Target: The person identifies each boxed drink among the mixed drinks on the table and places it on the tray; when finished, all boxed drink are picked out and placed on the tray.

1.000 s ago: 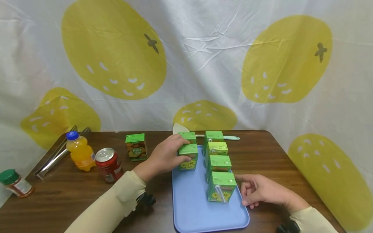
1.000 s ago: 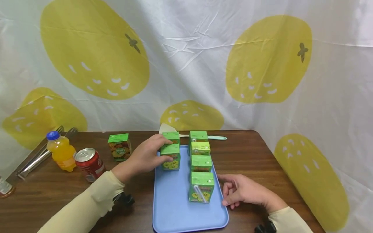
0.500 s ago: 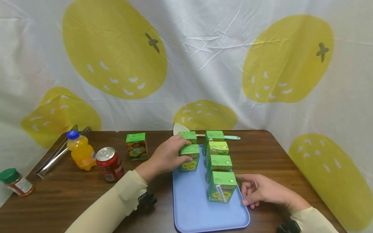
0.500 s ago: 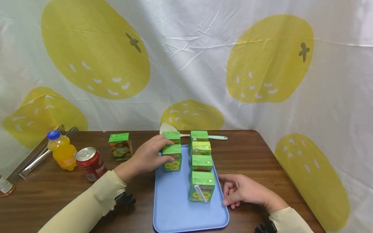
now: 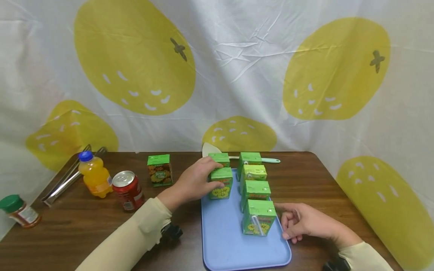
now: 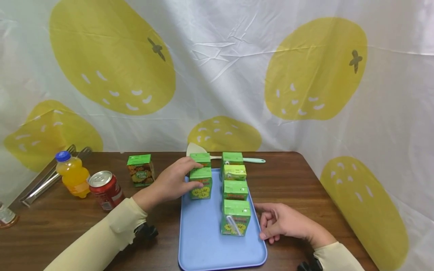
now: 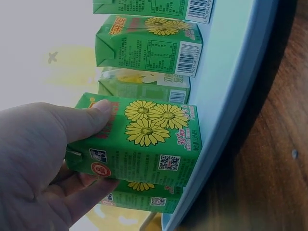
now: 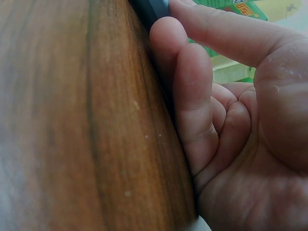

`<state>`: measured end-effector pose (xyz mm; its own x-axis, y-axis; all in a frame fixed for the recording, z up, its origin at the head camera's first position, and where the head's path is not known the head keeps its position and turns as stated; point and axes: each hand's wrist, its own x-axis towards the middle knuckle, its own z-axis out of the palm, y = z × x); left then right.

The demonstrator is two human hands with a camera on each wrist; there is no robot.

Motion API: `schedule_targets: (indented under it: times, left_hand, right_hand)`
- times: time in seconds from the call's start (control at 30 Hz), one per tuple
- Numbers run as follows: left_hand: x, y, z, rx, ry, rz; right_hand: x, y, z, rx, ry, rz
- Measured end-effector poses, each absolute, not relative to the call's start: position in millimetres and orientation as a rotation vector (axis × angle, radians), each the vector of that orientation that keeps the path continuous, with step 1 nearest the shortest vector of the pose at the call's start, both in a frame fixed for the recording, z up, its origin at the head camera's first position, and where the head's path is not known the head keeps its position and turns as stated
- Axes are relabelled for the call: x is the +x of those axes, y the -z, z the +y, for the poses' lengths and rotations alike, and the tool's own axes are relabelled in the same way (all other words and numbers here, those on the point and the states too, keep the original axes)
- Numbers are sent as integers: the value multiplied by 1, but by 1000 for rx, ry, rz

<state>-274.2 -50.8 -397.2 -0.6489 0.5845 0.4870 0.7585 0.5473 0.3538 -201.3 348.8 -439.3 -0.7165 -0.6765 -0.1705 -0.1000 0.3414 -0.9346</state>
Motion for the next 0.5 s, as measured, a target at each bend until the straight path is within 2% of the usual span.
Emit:
schedule_targets:
  times: [0.5]
  left_hand:
    - [-272,390,-59,-1051,767,-2549]
  right_hand:
    - [-201,440,349,-691,1393,2059]
